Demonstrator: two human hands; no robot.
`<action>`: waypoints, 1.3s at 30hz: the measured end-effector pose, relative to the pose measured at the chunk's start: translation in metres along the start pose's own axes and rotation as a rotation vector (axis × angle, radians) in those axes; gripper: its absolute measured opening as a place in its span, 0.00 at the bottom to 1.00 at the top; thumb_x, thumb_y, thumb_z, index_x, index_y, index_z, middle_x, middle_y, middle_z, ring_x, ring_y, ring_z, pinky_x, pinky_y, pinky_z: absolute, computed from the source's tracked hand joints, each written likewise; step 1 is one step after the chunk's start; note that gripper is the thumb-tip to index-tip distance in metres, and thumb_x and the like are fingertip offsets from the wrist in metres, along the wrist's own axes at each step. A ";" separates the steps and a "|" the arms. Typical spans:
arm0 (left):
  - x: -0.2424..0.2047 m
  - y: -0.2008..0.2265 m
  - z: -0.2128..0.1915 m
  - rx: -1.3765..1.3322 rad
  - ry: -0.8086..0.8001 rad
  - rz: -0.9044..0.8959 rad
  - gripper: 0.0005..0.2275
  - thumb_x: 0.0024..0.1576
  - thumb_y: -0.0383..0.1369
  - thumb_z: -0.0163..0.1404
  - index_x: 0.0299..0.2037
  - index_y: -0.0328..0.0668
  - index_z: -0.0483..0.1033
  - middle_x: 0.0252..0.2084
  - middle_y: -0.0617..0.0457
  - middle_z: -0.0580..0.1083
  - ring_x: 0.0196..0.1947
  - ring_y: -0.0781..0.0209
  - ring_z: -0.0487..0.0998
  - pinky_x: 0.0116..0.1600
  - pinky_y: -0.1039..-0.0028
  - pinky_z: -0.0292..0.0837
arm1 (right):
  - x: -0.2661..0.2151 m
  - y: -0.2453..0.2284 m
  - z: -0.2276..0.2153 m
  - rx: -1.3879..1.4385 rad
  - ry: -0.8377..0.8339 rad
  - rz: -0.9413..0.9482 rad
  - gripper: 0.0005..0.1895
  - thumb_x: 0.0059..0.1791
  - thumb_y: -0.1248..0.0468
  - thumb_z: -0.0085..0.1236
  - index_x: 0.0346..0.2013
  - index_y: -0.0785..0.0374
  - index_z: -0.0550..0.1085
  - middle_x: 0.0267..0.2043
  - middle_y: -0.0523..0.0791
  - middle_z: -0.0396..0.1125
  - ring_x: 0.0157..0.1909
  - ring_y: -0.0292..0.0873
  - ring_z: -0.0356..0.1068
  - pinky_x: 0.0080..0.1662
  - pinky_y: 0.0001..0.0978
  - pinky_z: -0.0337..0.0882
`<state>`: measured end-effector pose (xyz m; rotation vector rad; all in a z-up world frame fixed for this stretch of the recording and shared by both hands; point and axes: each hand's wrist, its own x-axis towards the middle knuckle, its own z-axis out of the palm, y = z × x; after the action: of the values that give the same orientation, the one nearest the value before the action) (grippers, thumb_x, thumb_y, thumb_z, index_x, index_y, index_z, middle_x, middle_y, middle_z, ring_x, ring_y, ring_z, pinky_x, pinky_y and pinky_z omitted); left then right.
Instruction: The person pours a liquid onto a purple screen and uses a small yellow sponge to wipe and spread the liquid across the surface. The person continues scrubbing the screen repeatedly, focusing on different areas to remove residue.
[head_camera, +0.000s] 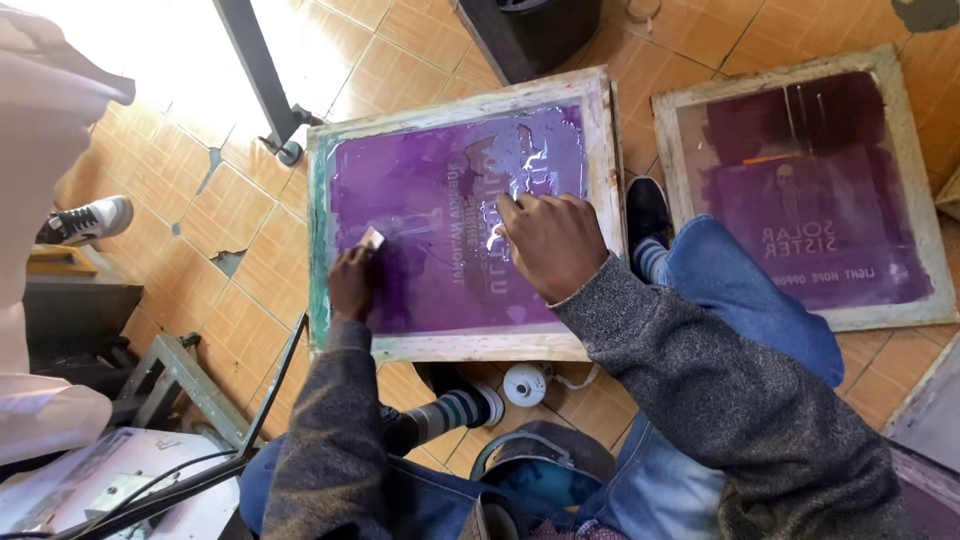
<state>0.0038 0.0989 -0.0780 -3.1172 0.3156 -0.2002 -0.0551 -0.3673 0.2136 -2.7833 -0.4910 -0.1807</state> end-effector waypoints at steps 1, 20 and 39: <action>0.002 0.019 -0.004 0.000 0.003 -0.001 0.10 0.66 0.37 0.49 0.55 0.58 0.79 0.50 0.55 0.79 0.50 0.51 0.81 0.51 0.61 0.79 | 0.001 -0.001 -0.006 -0.002 0.002 -0.002 0.07 0.50 0.58 0.59 0.41 0.52 0.73 0.30 0.42 0.73 0.34 0.47 0.77 0.38 0.39 0.75; -0.061 0.200 -0.061 0.000 -0.054 0.297 0.15 0.62 0.29 0.49 0.59 0.48 0.76 0.57 0.49 0.76 0.58 0.51 0.76 0.57 0.66 0.71 | -0.003 -0.006 -0.015 0.025 0.004 -0.015 0.04 0.52 0.58 0.57 0.38 0.52 0.72 0.29 0.42 0.73 0.34 0.48 0.78 0.38 0.39 0.75; -0.020 0.150 -0.017 0.117 0.058 0.284 0.15 0.64 0.30 0.47 0.61 0.51 0.75 0.65 0.55 0.75 0.62 0.56 0.74 0.55 0.67 0.73 | -0.003 0.000 0.004 -0.017 0.015 -0.019 0.06 0.49 0.59 0.61 0.37 0.53 0.73 0.29 0.43 0.73 0.31 0.48 0.77 0.36 0.39 0.76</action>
<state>-0.0475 -0.0442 -0.0661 -2.9109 0.7125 -0.2941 -0.0573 -0.3674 0.2094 -2.7922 -0.5150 -0.2114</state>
